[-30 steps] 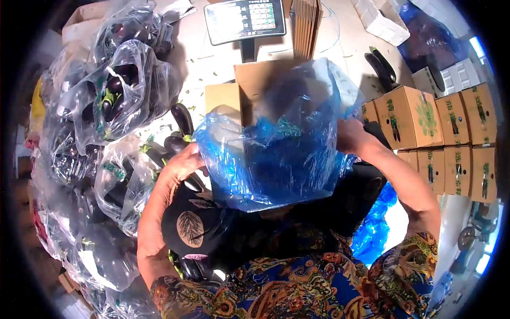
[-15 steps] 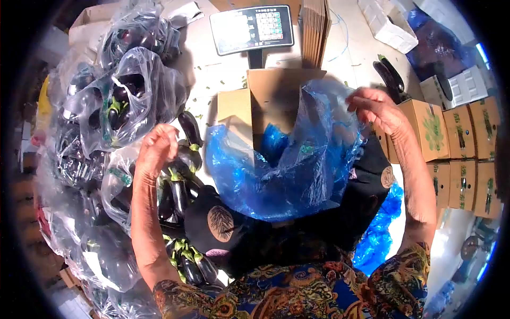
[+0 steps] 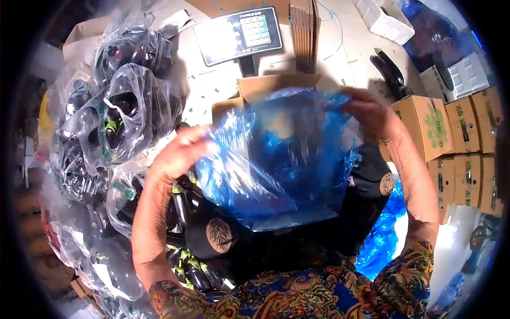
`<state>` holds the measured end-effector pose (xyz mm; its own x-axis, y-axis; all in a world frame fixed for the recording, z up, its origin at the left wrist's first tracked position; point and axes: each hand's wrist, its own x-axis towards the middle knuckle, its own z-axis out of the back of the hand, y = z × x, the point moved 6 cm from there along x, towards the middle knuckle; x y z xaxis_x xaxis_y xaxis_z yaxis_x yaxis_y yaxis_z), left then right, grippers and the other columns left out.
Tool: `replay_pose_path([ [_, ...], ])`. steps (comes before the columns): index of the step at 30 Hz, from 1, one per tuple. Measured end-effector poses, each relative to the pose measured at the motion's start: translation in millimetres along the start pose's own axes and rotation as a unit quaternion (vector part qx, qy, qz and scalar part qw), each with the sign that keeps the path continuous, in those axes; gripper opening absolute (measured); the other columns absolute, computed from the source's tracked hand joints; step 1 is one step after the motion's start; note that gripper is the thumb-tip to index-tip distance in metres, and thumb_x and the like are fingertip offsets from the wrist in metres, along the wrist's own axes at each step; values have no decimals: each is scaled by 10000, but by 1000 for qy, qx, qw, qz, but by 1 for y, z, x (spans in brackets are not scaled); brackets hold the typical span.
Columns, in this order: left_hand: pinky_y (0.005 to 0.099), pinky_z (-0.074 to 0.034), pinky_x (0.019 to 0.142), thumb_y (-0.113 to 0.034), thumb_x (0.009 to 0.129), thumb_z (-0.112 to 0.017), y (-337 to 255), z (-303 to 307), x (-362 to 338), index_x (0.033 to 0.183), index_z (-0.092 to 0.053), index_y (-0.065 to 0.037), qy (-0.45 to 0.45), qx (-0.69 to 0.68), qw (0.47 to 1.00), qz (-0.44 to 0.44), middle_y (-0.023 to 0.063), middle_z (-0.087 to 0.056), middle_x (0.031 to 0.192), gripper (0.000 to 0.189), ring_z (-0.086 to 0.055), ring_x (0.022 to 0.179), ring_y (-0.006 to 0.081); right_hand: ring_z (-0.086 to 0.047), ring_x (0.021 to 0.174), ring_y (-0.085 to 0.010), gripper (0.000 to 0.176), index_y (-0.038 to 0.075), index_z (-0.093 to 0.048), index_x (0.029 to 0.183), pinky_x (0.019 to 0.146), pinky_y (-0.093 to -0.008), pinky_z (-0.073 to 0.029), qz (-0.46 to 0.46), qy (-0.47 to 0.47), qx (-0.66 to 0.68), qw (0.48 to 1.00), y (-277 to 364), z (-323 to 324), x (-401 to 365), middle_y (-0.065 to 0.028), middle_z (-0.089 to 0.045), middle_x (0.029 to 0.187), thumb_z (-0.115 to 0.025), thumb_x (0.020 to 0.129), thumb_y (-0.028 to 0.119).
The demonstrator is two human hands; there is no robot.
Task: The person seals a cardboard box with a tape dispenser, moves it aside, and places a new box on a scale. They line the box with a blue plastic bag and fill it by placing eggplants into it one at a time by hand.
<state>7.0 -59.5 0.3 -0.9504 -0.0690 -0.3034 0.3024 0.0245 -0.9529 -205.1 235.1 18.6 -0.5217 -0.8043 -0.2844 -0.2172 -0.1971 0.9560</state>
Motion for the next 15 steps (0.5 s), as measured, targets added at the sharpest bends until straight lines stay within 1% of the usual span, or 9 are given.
replay_pose_path([
  [1, 235, -497, 635, -98, 870, -623, -23, 1, 1, 1011, -569, -18, -2, -110, 994, 2, 40, -648, 859, 171, -598, 723, 92, -579, 989, -155, 349, 11, -563, 1214, 924, -277, -429, 6, -54, 50, 997, 3, 7, 1, -62, -637, 1063, -556, 907, 179],
  [2, 186, -470, 556, -132, 878, -631, -26, 8, 8, 984, -552, -47, -61, -185, 981, -27, 10, -629, 805, 157, -557, 634, 50, -579, 990, -162, 389, 8, -527, 1262, 929, -275, -425, 11, -107, 99, 989, 7, 14, 1, -65, -630, 1079, -537, 921, 195],
  [5, 164, -411, 483, -199, 880, -647, -37, 17, 38, 915, -566, -85, -48, -131, 989, -57, -46, -534, 683, 144, -488, 529, 32, -561, 923, -115, 328, 23, -519, 1193, 856, -266, -441, 68, -153, 132, 977, 23, 24, 15, -31, -603, 996, -543, 929, 218],
  [8, 164, -333, 453, -213, 896, -623, -45, 27, 72, 887, -579, -99, -101, -47, 992, -60, -72, -492, 641, 122, -422, 502, 16, -525, 828, -77, 288, 42, -531, 1143, 785, -224, -430, 73, -153, 61, 984, 21, 54, 49, 14, -572, 922, -547, 932, 238],
  [9, 173, -250, 436, -235, 906, -607, -48, 31, 84, 878, -590, -116, -119, -21, 990, -76, -86, -457, 609, 124, -361, 484, 7, -511, 769, -58, 216, 77, -584, 1051, 715, -202, -420, 80, -161, 43, 983, 20, 59, 58, 38, -567, 845, -541, 936, 255],
  [10, 184, -242, 449, -250, 908, -606, -46, 40, 96, 849, -595, -115, -141, 32, 987, -68, -95, -432, 598, 147, -337, 486, 7, -505, 741, -57, 198, 90, -600, 1015, 691, -204, -417, 63, -163, -6, 985, 14, 67, 68, 44, -560, 816, -538, 938, 261],
  [12, 193, -290, 491, -233, 901, -617, -36, 54, 119, 839, -610, -86, -166, 65, 982, -56, -78, -491, 648, 160, -390, 550, 22, -492, 685, -55, 188, 115, -633, 943, 641, -207, -413, 28, -164, -104, 981, -4, 86, 91, 56, -546, 758, -532, 942, 274],
  [13, 196, -313, 508, -239, 907, -610, -27, 62, 133, 845, -617, -88, -156, 95, 980, -84, -82, -500, 660, 163, -409, 565, 23, -509, 641, -84, 235, 80, -664, 850, 612, -238, -429, 40, -199, -180, 962, -11, 93, 103, 19, -570, 695, -546, 923, 269],
  [15, 202, -357, 542, -251, 919, -597, 14, 88, 163, 857, -633, -92, -135, 155, 969, -136, -89, -517, 683, 174, -448, 595, 26, -537, 654, -109, 245, 40, -668, 862, 625, -262, -449, 54, -202, -313, 926, -32, 107, 128, -25, -605, 711, -558, 901, 256],
])
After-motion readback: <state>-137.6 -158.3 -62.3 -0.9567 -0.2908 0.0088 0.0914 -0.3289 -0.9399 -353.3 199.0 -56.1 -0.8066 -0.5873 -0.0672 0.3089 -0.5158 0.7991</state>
